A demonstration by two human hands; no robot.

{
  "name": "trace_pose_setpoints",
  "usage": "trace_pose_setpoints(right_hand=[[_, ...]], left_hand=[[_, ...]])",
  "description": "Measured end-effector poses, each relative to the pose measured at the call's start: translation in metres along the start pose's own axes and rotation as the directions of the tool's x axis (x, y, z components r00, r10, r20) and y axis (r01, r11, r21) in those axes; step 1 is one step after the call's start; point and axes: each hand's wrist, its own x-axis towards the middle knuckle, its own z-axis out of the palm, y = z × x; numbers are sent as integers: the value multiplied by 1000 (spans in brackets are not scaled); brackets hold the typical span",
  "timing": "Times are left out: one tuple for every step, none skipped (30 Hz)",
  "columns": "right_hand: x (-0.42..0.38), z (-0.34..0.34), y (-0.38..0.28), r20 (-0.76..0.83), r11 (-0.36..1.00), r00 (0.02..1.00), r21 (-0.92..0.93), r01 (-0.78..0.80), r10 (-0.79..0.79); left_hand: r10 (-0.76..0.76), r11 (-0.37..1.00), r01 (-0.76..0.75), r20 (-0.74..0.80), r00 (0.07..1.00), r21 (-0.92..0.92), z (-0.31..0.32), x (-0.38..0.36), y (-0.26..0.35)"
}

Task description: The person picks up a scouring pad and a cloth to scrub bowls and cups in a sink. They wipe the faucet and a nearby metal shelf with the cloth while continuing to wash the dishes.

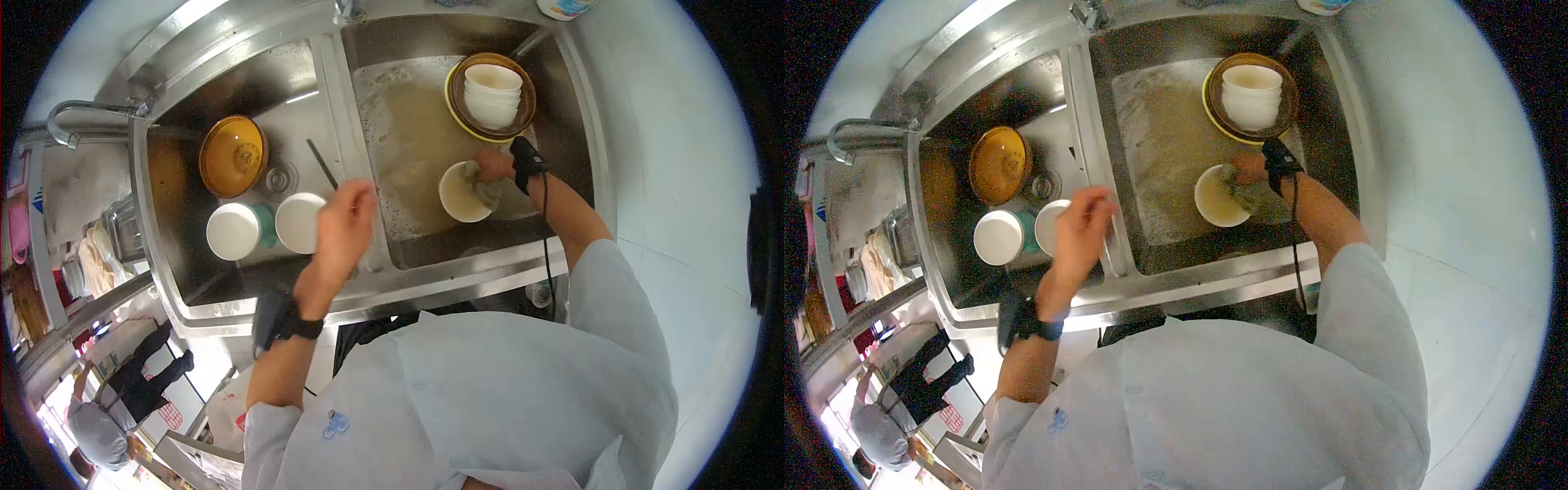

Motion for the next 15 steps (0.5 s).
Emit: trace_pose_setpoints(right_hand=[[-6, -14, -9, 12, 997, 1000, 78, -30, 29], [-12, -28, -19, 0, 996, 999, 75, -37, 37], [-19, -42, -30, -88, 1000, 996, 5, 9, -8], [-26, -57, -42, -171, 996, 984, -71, 47, -58], [-33, -73, -55, -183, 996, 982, -75, 36, -50], [-40, -89, -70, -217, 980, 972, -190, 55, -96], [-45, -103, -84, -242, 951, 959, -301, 68, -145], [-50, -112, -95, -249, 951, 959, -303, 57, -137], [-54, -120, -105, -270, 922, 941, -376, 94, -206], [-59, -127, -116, -284, 886, 919, -446, 125, -273], [-64, -134, -128, -293, 890, 919, -442, 113, -262], [-69, -141, -142, -286, 874, 930, -481, 70, -231], [-74, -144, -149, -279, 856, 939, -516, 28, -199], [-78, -145, -149, -291, 859, 938, -511, 17, -191], [-81, -146, -147, -350, 917, 927, -398, -16, -137]], left_hand=[[82, 995, -83, 26, 996, 49, 17, 6, 1], [164, 981, -169, 57, 985, 97, 34, 14, 0], [139, 971, -159, 119, 983, 178, 50, 22, -1], [110, 953, -155, 178, 978, 260, 64, 30, -1], [126, 951, -171, 180, 975, 258, 75, 37, 0], [118, 929, -183, 210, 971, 321, 85, 43, 1], [107, 904, -194, 238, 965, 382, 91, 49, 3], [119, 902, -206, 242, 963, 379, 92, 53, 6], [21, 941, -118, 295, 955, 316, 93, 56, 8], [-75, 966, -21, 355, 932, 259, 94, 58, 9], [-66, 965, -34, 363, 929, 262, 95, 60, 7], [-26, 937, -87, 317, 948, 338, 95, 61, 5], [18, 901, -135, 275, 961, 413, 96, 61, 3], [26, 896, -147, 282, 959, 418, 97, 59, 1], [13, 913, -92, 197, 980, 398, 95, 56, 6]])
